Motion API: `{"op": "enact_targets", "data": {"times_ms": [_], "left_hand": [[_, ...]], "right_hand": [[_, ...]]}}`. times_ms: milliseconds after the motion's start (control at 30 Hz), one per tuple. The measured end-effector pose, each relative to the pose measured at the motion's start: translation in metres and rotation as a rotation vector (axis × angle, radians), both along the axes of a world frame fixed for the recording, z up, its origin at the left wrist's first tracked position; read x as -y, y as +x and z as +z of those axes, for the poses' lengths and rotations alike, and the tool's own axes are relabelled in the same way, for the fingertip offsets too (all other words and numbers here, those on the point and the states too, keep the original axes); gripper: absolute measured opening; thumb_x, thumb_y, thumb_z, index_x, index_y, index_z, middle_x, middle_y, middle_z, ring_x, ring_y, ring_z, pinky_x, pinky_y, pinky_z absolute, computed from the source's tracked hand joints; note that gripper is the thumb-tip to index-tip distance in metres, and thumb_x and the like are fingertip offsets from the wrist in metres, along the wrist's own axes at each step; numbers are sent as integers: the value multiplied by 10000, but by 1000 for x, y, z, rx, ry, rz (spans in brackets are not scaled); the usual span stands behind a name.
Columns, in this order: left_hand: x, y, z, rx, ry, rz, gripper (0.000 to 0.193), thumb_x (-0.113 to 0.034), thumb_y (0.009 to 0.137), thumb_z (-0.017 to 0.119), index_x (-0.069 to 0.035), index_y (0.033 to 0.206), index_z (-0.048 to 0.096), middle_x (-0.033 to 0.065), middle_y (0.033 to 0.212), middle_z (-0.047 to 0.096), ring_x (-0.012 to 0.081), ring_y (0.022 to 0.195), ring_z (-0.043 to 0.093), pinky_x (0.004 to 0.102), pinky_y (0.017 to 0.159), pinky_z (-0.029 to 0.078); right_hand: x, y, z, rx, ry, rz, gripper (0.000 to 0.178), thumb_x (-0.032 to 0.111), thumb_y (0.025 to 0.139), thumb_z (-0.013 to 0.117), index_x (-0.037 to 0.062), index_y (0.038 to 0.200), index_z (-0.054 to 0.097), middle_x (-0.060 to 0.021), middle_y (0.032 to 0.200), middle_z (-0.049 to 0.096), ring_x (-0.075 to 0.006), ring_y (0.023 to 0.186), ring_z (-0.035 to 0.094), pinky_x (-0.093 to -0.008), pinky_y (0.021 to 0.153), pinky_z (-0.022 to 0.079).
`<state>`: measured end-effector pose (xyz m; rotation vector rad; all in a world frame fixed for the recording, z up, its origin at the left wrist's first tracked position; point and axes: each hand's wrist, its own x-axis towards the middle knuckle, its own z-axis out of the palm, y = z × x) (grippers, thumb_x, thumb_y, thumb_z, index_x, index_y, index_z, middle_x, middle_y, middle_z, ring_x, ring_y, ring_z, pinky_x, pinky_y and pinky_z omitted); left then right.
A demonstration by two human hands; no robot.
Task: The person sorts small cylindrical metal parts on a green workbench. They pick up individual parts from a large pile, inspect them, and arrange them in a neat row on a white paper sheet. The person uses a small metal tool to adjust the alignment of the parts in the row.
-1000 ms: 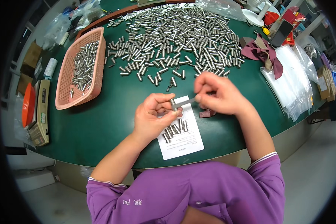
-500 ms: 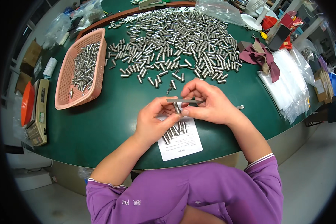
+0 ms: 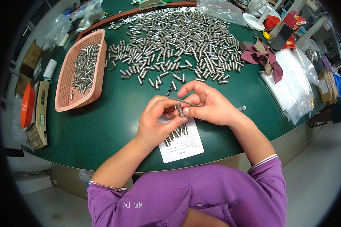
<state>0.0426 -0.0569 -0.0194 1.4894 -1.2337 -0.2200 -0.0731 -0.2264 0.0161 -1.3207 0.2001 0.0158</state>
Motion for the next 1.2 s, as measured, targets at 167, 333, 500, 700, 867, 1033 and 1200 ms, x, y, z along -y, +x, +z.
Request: {"op": "enact_targets", "data": {"times_ms": [167,333,500,700,867,1033,1200], "left_hand": [[2,-1,3,49,19,0,401,-28,681,832,-26,1030,634,67,965,612,139,813,611,254,674,523],[-2,7,9,95,192,66,391,-125,708,816,-41,1037,622,79,1000,593,204,817,614,324,717,515],[-3,6,7,11,194,-38,405,-22,725,760,-28,1098,602,68,1037,572,153,882,589,273,761,485],[-2,-4,2,-208,57,-134,452,71,742,744,-22,1159,597,70,1100,538,134,915,583,262,801,499],[-3,-1,-2,-124,-2,-56,424,44,759,754,-32,1151,614,87,1086,612,137,915,616,260,801,515],[-3,-3,1,-438,19,-69,421,91,817,682,2,1200,534,118,1022,659,160,954,638,276,845,514],[-4,3,-1,-604,32,-97,404,98,854,642,5,1219,498,131,992,662,162,922,646,289,858,524]], "right_hand": [[-2,-3,3,-23,-221,-10,368,42,857,708,37,1160,499,-29,942,658,-66,871,609,-224,763,493],[4,-7,11,-181,-407,-133,345,102,800,726,32,1091,553,-33,848,641,-70,723,587,-244,578,484],[9,-7,4,-149,-195,-49,310,105,853,717,7,1103,563,-26,872,650,-81,761,605,-232,616,494],[-2,-4,3,-47,-67,-43,343,80,860,710,-19,1131,526,-64,893,681,-98,810,630,-255,757,499],[1,-8,11,-86,-282,-82,285,191,917,670,13,1100,545,-53,856,682,-83,795,621,-265,690,523],[7,-15,14,-51,-454,-290,295,321,990,556,32,973,615,-23,732,624,-83,621,595,-287,500,526],[11,-14,13,-81,-684,-276,270,261,979,546,17,926,648,-28,639,581,-138,492,626,-290,464,510]]}}
